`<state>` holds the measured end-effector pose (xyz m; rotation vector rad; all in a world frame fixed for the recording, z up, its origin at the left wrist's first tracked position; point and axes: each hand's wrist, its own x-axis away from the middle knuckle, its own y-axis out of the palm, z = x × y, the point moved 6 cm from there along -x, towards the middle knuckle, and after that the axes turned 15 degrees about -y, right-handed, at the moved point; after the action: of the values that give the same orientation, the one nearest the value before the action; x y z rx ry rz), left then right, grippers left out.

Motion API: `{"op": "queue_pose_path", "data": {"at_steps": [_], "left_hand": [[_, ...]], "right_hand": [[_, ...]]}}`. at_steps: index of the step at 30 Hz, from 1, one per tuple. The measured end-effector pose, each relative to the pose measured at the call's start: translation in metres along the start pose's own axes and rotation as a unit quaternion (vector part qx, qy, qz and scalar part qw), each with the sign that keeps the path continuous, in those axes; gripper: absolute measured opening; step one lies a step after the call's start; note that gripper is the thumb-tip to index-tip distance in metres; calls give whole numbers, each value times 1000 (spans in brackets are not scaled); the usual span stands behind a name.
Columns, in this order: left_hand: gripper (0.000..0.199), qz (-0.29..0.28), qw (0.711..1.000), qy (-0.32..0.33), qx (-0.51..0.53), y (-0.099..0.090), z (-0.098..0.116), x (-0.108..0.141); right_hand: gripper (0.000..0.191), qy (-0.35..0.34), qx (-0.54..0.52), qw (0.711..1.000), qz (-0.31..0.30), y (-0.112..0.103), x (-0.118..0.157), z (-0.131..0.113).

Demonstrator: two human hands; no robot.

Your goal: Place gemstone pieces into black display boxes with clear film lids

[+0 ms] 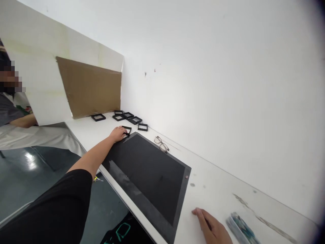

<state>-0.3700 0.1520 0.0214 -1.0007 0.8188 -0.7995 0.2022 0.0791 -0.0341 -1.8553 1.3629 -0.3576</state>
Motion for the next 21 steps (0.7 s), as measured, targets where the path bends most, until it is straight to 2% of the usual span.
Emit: {"op": "queue_pose_path", "data": {"at_steps": [3, 6, 8, 11, 14, 16, 18, 21], "left_hand": [[37, -11, 998, 30, 45, -13, 25, 20], [35, 4, 992, 41, 115, -27, 60, 43], [37, 2, 983, 64, 170, -35, 94, 63], [35, -33, 960, 126, 248, -43, 156, 103], [35, -96, 925, 203, 307, -44, 220, 154], [39, -131, 900, 238, 342, -40, 256, 187], [40, -165, 879, 257, 367, -33, 284, 215], [39, -229, 855, 278, 373, -22, 311, 247]], "right_hand": [[46, -60, -36, 997, 34, 0, 5, -24], [52, -98, -80, 991, 36, 3, 9, -37], [55, -122, -107, 986, 37, 3, 10, -41], [59, -164, -146, 975, 38, 1, 9, -46], [66, -209, -189, 959, 38, -2, 9, -52], [68, -225, -214, 949, 49, -4, 10, -56], [69, -230, -234, 942, 72, -8, 11, -57], [68, -221, -255, 935, 113, -13, 14, -57]]}}
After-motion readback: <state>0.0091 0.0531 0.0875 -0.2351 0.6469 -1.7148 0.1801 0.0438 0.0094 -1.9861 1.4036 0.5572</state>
